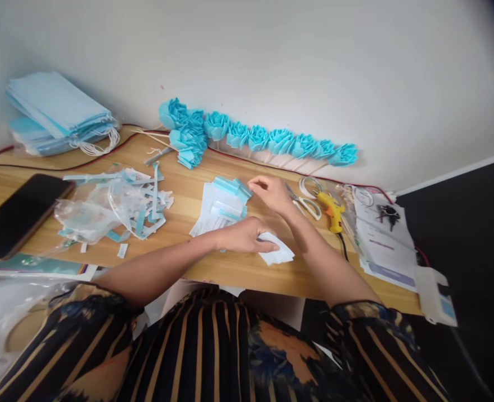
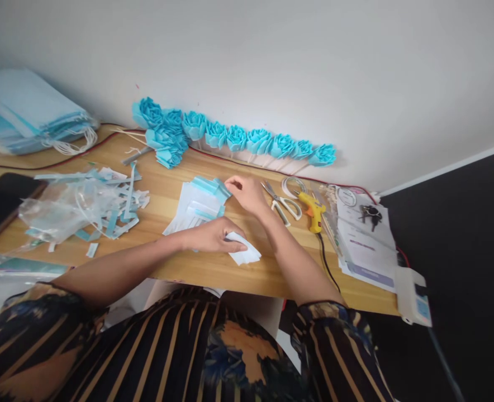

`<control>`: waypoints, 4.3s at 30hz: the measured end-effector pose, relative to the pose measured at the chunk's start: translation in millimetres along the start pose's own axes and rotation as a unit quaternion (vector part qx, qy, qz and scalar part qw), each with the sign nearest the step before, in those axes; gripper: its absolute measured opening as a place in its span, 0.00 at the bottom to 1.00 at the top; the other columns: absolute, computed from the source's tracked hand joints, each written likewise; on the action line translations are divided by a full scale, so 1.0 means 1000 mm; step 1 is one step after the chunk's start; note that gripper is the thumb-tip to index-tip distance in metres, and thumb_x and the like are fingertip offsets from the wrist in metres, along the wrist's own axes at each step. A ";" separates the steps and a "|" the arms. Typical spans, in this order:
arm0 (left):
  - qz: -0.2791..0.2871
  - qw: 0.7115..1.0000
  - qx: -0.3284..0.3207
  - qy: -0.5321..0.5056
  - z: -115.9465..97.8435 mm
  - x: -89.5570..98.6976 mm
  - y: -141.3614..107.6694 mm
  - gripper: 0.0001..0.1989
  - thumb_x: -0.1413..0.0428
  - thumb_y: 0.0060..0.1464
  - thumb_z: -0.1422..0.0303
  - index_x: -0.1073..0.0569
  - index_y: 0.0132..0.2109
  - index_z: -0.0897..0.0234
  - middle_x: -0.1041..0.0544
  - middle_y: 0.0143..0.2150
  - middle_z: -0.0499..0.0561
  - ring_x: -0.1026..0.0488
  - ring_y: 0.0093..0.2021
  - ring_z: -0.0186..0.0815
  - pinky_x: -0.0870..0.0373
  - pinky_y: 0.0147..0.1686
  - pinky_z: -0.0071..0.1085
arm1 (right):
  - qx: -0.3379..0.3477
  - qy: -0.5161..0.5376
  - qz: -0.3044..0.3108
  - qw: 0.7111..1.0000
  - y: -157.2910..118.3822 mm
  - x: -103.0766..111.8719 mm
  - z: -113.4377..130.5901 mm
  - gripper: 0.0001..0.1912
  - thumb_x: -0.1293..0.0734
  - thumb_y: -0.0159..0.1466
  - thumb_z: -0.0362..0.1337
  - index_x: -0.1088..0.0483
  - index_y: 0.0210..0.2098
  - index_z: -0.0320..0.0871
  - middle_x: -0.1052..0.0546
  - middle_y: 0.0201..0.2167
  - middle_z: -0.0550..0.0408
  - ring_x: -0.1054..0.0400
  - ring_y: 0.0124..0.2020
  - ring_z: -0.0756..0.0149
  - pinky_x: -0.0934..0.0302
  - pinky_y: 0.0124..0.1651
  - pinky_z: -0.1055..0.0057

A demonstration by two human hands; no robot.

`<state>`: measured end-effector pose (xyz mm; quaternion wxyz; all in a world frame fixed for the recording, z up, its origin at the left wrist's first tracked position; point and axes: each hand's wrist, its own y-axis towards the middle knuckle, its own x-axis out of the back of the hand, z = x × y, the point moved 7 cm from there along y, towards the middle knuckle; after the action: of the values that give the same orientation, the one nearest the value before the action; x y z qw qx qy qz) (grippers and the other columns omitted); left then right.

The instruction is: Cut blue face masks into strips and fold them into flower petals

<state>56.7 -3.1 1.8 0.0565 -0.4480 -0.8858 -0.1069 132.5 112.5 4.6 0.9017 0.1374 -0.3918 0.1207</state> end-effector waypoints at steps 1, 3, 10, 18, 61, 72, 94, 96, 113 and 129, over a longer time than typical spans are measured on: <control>0.008 1.000 0.002 -0.010 -0.001 -0.001 0.000 0.12 0.42 0.58 0.61 0.20 0.37 0.67 0.18 0.33 0.53 0.25 0.30 0.36 0.33 0.28 0.28 | 0.002 -0.013 0.017 1.000 0.006 -0.006 0.004 0.09 0.33 0.63 0.38 0.21 0.37 0.42 0.17 0.33 0.55 0.26 0.33 0.65 0.38 0.37 0.70; 0.026 0.999 0.008 -0.035 -0.002 -0.002 -0.002 0.13 0.41 0.57 0.61 0.20 0.37 0.67 0.18 0.33 0.54 0.25 0.30 0.36 0.32 0.29 0.29 | -0.002 -0.043 0.054 0.998 0.017 -0.019 0.011 0.09 0.32 0.63 0.37 0.22 0.40 0.42 0.17 0.34 0.54 0.26 0.34 0.65 0.39 0.36 0.71; 0.049 0.997 0.023 -0.049 0.000 -0.005 -0.003 0.14 0.39 0.56 0.60 0.19 0.38 0.68 0.21 0.29 0.52 0.26 0.28 0.34 0.33 0.27 0.28 | -0.069 -0.146 0.077 0.984 0.031 -0.040 0.014 0.05 0.29 0.60 0.37 0.24 0.36 0.43 0.18 0.33 0.54 0.29 0.31 0.66 0.44 0.32 0.72; 0.009 0.995 0.048 -0.091 0.016 0.003 0.002 0.10 0.39 0.55 0.65 0.21 0.37 0.69 0.19 0.35 0.52 0.25 0.34 0.34 0.31 0.35 0.27 | -0.036 0.123 0.012 0.992 0.023 -0.019 0.008 0.08 0.30 0.55 0.38 0.32 0.33 0.43 0.26 0.25 0.61 0.33 0.27 0.70 0.42 0.31 0.73; -0.324 0.926 0.144 -0.129 0.037 0.077 -0.006 0.27 0.32 0.40 0.52 0.23 0.38 0.72 0.19 0.32 0.58 0.21 0.30 0.40 0.26 0.25 0.29 | 0.055 0.344 -0.099 0.932 -0.053 0.059 -0.019 0.11 0.30 0.59 0.44 0.26 0.37 0.46 0.23 0.34 0.58 0.29 0.37 0.66 0.34 0.45 0.68; -0.317 0.929 0.152 -0.116 0.036 0.069 -0.005 0.12 0.38 0.53 0.64 0.22 0.40 0.72 0.18 0.33 0.56 0.22 0.29 0.37 0.25 0.25 0.30 | 0.083 0.265 0.070 0.958 -0.078 0.052 0.025 0.28 0.29 0.61 0.39 0.35 0.60 0.49 0.22 0.34 0.59 0.29 0.31 0.68 0.36 0.33 0.72; -0.163 0.978 0.120 -0.052 0.028 0.041 0.005 0.09 0.37 0.47 0.65 0.24 0.27 0.66 0.22 0.26 0.49 0.26 0.28 0.33 0.29 0.32 0.28 | 0.195 -0.016 0.056 0.979 -0.087 0.028 0.059 0.26 0.39 0.69 0.31 0.35 0.65 0.56 0.20 0.52 0.55 0.25 0.48 0.58 0.32 0.49 0.61; -0.166 0.978 0.120 -0.046 0.029 0.042 0.005 0.09 0.38 0.48 0.65 0.24 0.26 0.67 0.23 0.25 0.48 0.27 0.27 0.31 0.31 0.31 0.27 | 0.196 -0.017 0.051 0.979 -0.087 0.026 0.059 0.28 0.38 0.69 0.31 0.37 0.66 0.56 0.20 0.52 0.55 0.25 0.48 0.58 0.32 0.50 0.60; -0.061 0.955 0.143 -0.254 0.024 0.028 0.004 0.14 0.37 0.42 0.70 0.21 0.40 0.67 0.19 0.36 0.55 0.22 0.42 0.42 0.25 0.42 0.36 | 0.172 -0.012 0.038 0.984 -0.084 0.028 0.043 0.31 0.34 0.67 0.32 0.38 0.67 0.58 0.18 0.40 0.59 0.24 0.38 0.63 0.31 0.46 0.64; -0.013 0.956 0.117 -0.268 0.022 0.021 0.004 0.15 0.34 0.50 0.63 0.21 0.43 0.68 0.20 0.47 0.61 0.23 0.51 0.47 0.22 0.47 0.40 | 0.175 -0.020 -0.004 0.984 -0.084 0.031 0.045 0.27 0.34 0.67 0.32 0.34 0.64 0.54 0.17 0.39 0.58 0.23 0.37 0.65 0.31 0.45 0.67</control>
<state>47.3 21.0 -14.5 -0.1324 -0.4386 -0.8807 0.1205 150.3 22.3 43.9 0.8563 0.2967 -0.3822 0.1810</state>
